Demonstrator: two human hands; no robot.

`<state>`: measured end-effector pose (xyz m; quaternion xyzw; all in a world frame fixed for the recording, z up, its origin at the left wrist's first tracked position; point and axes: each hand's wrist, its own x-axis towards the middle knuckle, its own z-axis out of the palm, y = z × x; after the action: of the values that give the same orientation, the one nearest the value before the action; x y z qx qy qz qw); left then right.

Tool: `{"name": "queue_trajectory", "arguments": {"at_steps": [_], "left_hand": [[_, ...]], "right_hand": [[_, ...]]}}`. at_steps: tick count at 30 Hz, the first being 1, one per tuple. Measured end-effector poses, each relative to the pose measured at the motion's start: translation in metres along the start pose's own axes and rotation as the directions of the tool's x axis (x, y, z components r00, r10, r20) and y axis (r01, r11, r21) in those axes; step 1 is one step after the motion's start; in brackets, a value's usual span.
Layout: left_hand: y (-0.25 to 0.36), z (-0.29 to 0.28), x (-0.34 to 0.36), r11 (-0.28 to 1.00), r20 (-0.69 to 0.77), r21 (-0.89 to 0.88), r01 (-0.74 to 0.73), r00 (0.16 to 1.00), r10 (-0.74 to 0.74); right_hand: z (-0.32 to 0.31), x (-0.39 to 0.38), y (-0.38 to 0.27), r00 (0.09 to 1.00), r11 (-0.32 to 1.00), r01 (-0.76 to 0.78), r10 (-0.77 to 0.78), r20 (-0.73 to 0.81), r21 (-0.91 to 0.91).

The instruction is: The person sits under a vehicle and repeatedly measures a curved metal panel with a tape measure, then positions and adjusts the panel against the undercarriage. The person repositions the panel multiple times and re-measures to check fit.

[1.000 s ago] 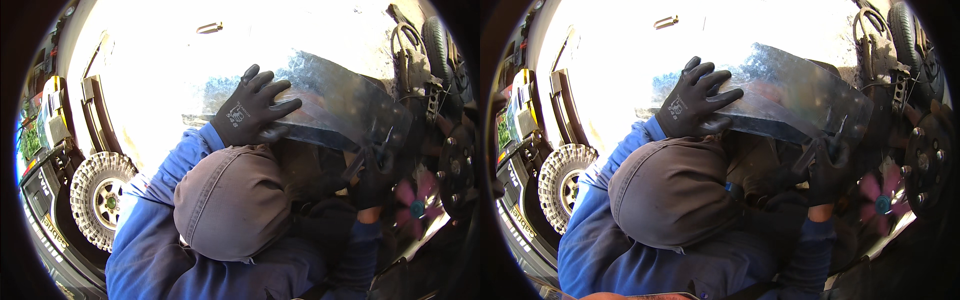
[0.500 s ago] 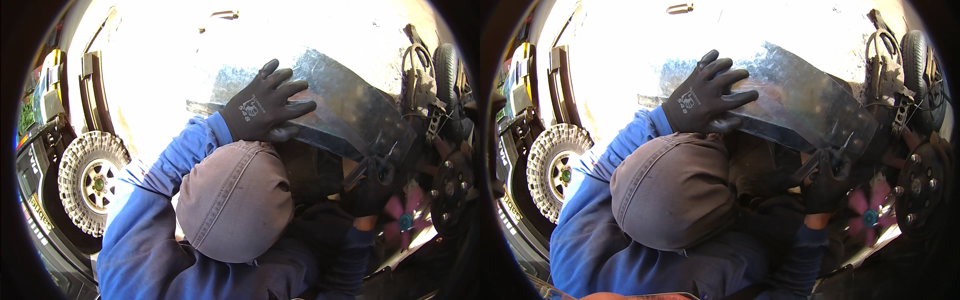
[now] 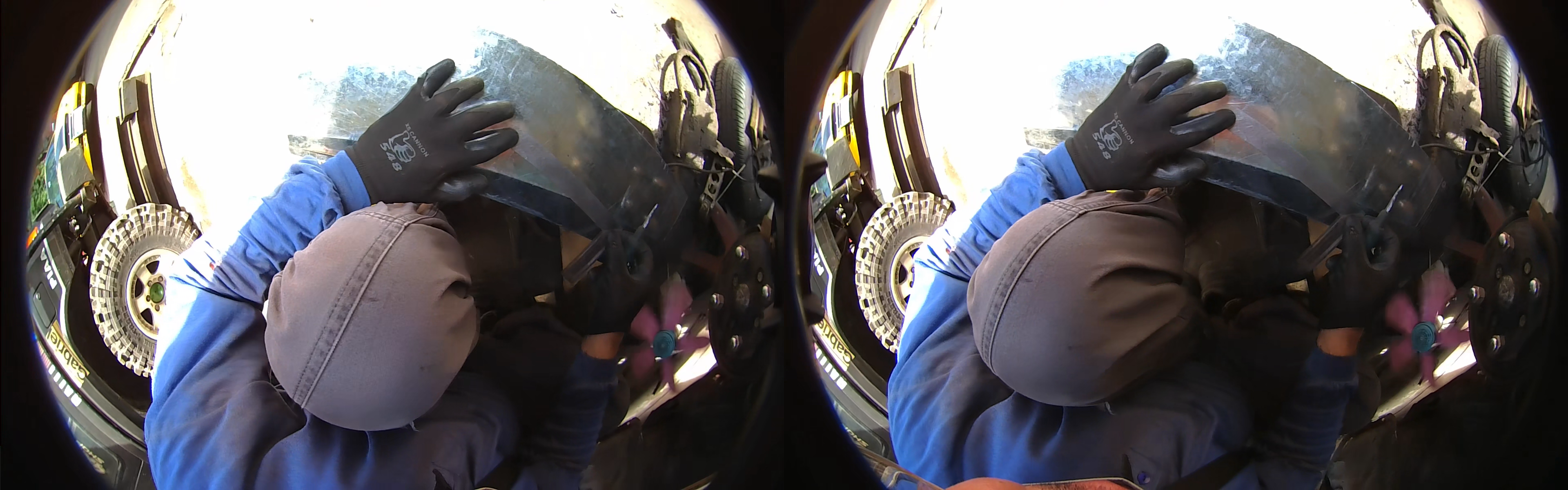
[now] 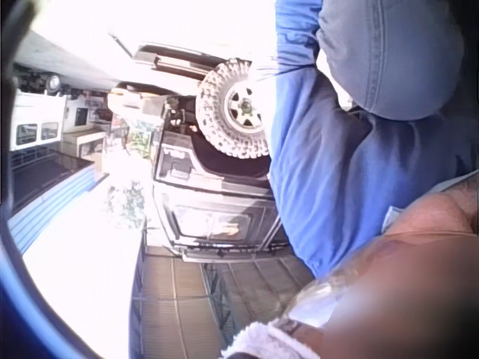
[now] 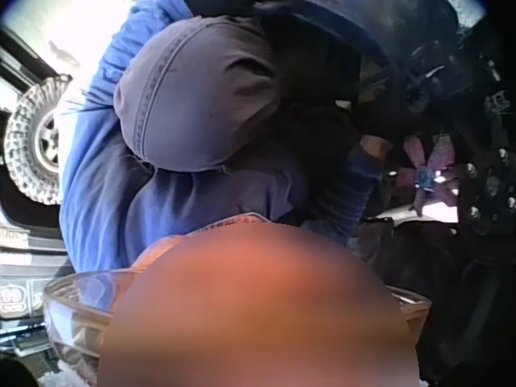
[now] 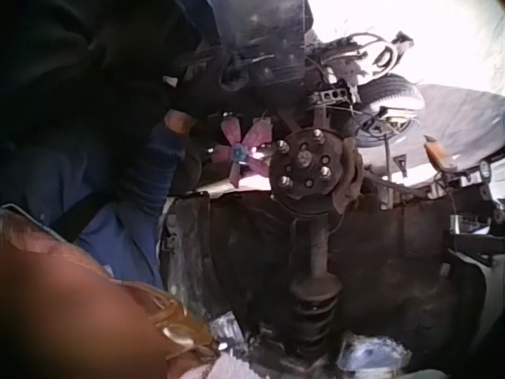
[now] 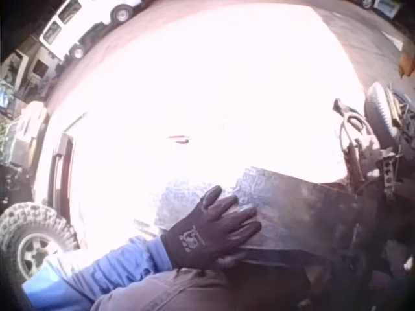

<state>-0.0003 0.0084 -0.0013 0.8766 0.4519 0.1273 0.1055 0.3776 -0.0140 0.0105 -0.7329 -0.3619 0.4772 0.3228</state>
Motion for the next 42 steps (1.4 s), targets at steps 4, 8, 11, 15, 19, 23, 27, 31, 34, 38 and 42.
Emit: {"name": "queue_trajectory", "arguments": {"at_steps": [4,8,11,15,19,23,27,31,34,38,42], "left_hand": [[0.003,-0.001,0.005,0.998,0.07,0.009,-0.065,0.995,0.064],[0.0,-0.003,0.013,0.994,0.127,-0.008,-0.112,0.986,0.112],[-0.002,-0.006,0.016,0.987,0.131,0.03,-0.159,0.979,0.154],[0.004,-0.007,0.016,0.987,0.182,0.088,-0.136,0.976,0.118],[0.008,-0.008,0.014,0.992,0.185,0.067,-0.108,0.978,0.094],[0.006,-0.005,0.011,0.997,0.124,-0.012,-0.076,0.989,0.077],[0.002,-0.001,0.009,0.996,0.09,-0.061,-0.065,0.993,0.07],[0.001,-0.002,0.007,0.993,0.068,-0.09,-0.07,0.995,0.077],[0.001,-0.001,0.006,0.992,0.064,-0.108,-0.061,0.996,0.068],[-0.001,0.003,0.004,0.993,0.06,-0.099,-0.064,0.996,0.07],[-0.002,0.004,0.002,0.993,0.053,-0.094,-0.066,0.996,0.071]], "right_hand": [[0.003,-0.003,-0.003,1.0,1.0,0.023,-0.024,-0.013,-0.005],[0.006,-0.006,-0.009,0.998,0.995,-0.056,0.053,-0.046,-0.085],[0.009,-0.005,-0.013,0.998,0.987,-0.022,0.014,-0.056,-0.158],[0.013,-0.004,-0.014,0.999,0.997,0.012,-0.015,-0.044,-0.076],[0.015,-0.003,-0.008,0.999,1.0,0.013,-0.014,-0.053,-0.022],[0.016,-0.003,0.001,0.996,0.993,0.071,-0.075,-0.04,-0.093],[0.018,-0.002,0.003,0.992,0.987,0.103,-0.111,-0.061,-0.125],[0.018,-0.004,0.0,0.998,0.997,0.044,-0.047,-0.048,-0.067],[0.016,-0.004,0.002,0.998,0.998,-0.024,0.021,-0.066,-0.05],[0.014,0.001,0.011,0.998,0.999,0.032,-0.033,-0.049,-0.03],[0.011,0.003,0.016,0.999,1.0,0.012,-0.013,-0.044,-0.023]]}}
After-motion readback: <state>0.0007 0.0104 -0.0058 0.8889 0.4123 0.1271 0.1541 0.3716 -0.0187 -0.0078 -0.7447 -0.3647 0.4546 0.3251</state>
